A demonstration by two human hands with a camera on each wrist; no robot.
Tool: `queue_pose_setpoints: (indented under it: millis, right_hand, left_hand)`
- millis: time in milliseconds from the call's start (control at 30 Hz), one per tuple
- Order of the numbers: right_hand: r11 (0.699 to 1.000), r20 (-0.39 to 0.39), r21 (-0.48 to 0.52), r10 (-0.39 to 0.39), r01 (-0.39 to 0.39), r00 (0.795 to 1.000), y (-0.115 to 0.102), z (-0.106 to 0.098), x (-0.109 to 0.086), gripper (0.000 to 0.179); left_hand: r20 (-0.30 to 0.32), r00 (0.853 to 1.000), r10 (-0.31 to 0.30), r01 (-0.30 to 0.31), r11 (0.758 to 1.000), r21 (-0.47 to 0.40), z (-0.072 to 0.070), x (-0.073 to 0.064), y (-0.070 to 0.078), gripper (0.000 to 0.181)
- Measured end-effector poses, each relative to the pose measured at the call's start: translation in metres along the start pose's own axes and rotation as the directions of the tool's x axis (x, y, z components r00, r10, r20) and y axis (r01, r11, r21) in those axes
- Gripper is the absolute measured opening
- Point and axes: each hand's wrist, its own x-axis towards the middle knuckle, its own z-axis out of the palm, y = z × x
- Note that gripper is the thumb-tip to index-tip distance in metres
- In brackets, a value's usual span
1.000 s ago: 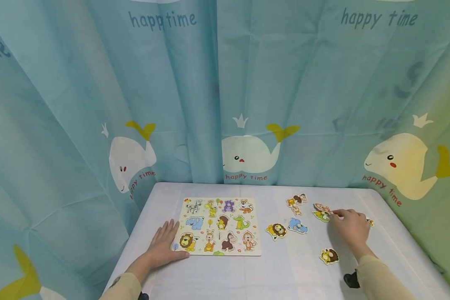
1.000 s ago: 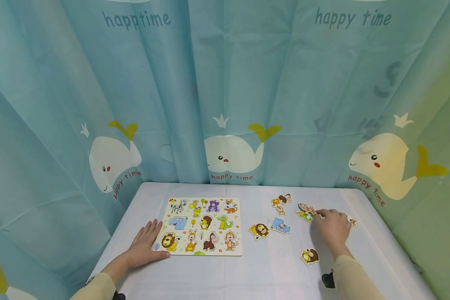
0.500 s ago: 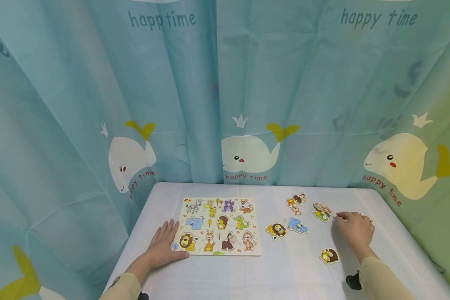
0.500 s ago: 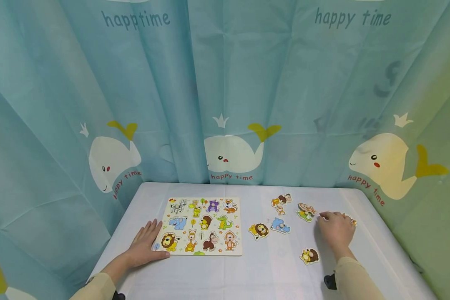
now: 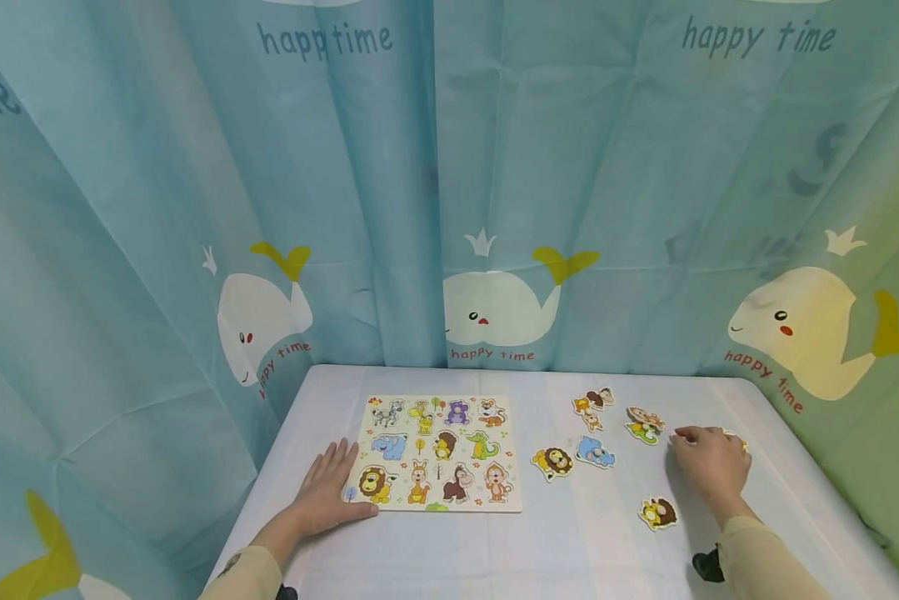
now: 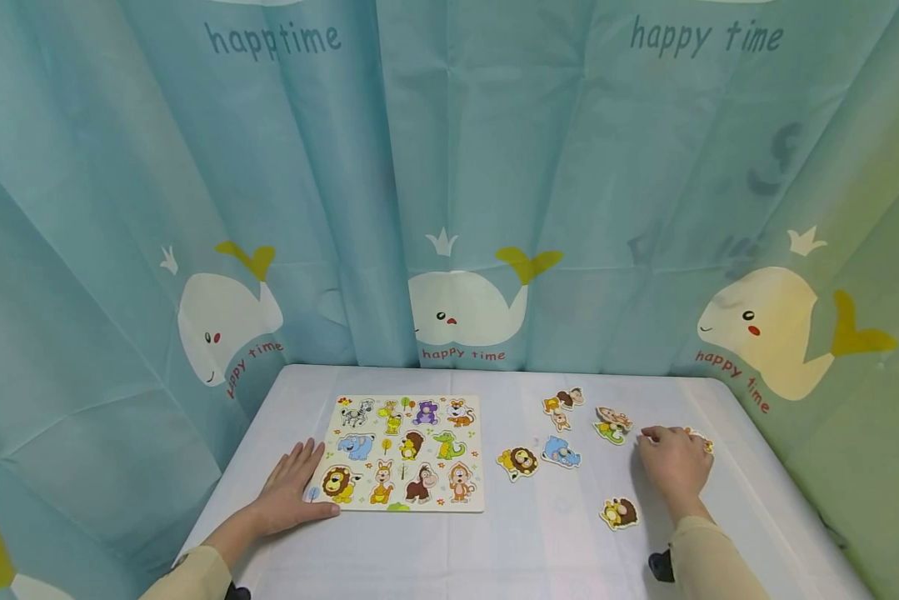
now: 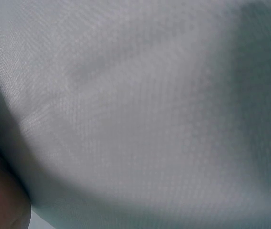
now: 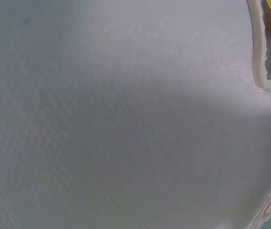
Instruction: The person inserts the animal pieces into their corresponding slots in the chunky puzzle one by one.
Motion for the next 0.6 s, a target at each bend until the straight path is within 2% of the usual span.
queue_pose_setpoints:
  millis: [367,600]
  right_hand:
    - [1.000,-0.016,-0.010,-0.017,0.017,1.000,0.004,0.001,-0.002,0.033]
    - [0.999,-0.012,0.006,0.054,-0.054,0.998,0.011,-0.006,0.000,0.033]
  left_hand:
    - [-0.003,1.000,0.003,-0.003,1.000,0.003,-0.001,-0.002,0.000,0.126]
    - [-0.004,1.000,0.005,-0.005,1.000,-0.003,-0.001,-0.001,0.002,0.125]
